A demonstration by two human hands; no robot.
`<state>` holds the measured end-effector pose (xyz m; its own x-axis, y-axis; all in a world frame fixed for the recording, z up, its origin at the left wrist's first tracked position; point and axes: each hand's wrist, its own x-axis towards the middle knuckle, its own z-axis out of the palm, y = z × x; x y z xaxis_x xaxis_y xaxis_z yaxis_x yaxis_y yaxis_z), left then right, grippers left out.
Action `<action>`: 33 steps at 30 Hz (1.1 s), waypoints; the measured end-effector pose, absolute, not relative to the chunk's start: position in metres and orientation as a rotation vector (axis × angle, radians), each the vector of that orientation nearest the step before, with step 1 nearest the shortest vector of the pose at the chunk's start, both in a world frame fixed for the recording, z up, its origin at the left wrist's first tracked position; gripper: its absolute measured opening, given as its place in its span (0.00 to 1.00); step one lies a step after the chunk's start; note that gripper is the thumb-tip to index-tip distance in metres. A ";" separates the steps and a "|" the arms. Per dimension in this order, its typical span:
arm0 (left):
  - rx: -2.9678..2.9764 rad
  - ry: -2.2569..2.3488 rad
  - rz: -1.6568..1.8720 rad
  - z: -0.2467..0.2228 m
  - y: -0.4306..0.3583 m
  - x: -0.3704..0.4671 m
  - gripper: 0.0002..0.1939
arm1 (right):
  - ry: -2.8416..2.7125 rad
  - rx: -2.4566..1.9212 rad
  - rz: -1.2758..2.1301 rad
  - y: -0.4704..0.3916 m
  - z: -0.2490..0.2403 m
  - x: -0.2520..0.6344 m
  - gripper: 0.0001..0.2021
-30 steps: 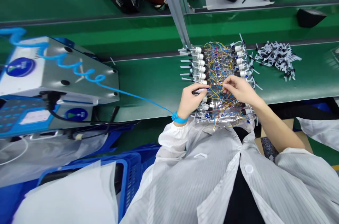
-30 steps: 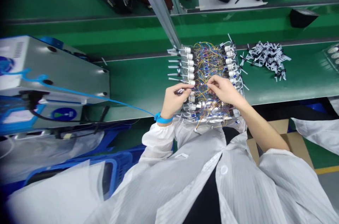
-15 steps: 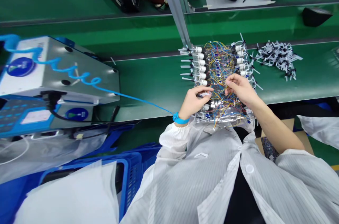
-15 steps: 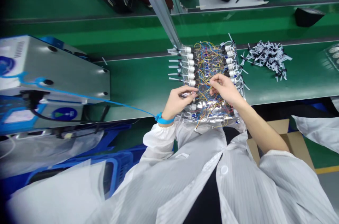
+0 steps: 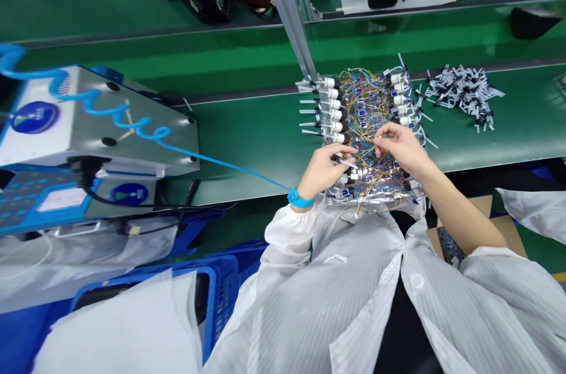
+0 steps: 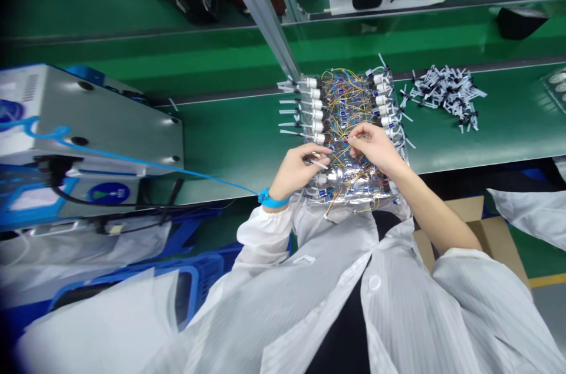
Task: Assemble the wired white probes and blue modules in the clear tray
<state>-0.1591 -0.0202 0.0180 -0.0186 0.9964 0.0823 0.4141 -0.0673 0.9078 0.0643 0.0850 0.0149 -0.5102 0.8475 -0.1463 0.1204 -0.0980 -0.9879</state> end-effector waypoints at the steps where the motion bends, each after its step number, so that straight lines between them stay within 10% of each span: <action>1: 1.556 1.512 1.062 0.018 -0.021 -0.159 0.11 | -1.611 -1.067 1.661 0.085 0.015 0.064 0.15; 33: 1.656 1.504 1.057 0.026 -0.030 -0.159 0.12 | -1.568 -1.075 1.637 0.085 0.015 0.063 0.15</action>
